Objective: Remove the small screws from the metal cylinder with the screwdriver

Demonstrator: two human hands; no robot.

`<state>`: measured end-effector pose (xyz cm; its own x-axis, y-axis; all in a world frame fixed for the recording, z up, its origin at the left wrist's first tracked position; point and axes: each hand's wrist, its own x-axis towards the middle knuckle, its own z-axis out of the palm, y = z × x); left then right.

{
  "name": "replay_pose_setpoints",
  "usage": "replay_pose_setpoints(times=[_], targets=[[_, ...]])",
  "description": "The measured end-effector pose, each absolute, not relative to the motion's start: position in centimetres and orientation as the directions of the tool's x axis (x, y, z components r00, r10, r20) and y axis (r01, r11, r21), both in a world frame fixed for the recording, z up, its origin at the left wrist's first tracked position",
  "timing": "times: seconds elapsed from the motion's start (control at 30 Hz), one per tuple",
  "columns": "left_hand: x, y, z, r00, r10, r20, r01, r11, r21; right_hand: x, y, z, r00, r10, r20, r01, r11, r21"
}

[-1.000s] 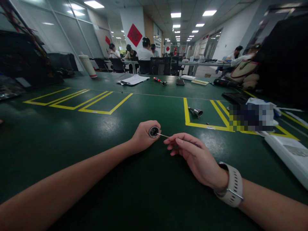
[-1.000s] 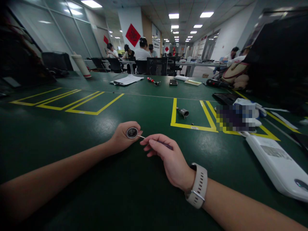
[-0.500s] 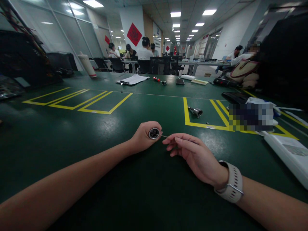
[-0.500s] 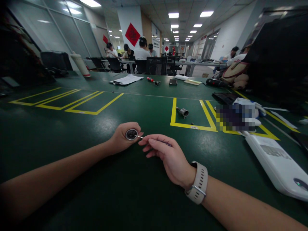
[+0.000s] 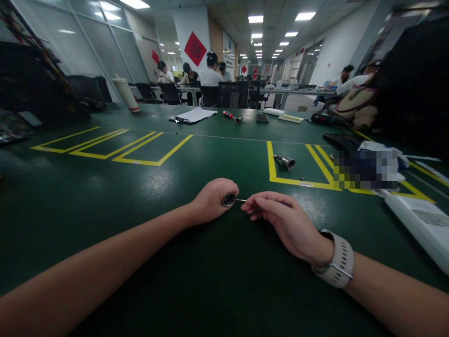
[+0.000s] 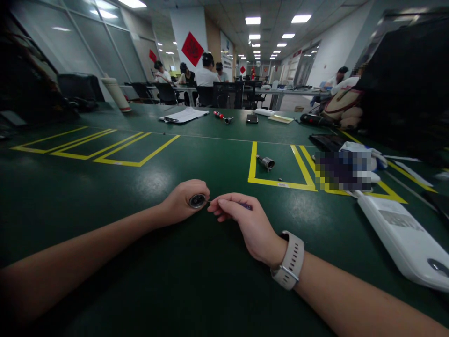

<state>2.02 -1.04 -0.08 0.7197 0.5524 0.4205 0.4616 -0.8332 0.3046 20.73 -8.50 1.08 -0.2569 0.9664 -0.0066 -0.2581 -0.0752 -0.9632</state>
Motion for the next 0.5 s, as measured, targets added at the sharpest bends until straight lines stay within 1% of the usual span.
replay_pose_setpoints(times=[0.1, 0.23, 0.5], targets=[[2.1, -0.6, 0.1, 0.774, 0.510, 0.376, 0.435, -0.859, 0.270, 21.2, -7.8, 0.8, -0.300, 0.954, -0.027, -0.305, -0.123, -0.944], [2.0, 0.0, 0.2, 0.799, 0.483, 0.358, 0.421, -0.875, 0.241, 21.6, -7.3, 0.4, -0.337, 0.941, -0.040, -0.341, -0.162, -0.926], [1.7, 0.4, 0.1, 0.758, 0.548, 0.353, 0.469, -0.834, 0.290, 21.6, -7.5, 0.4, -0.325, 0.946, -0.017, -0.353, -0.138, -0.925]])
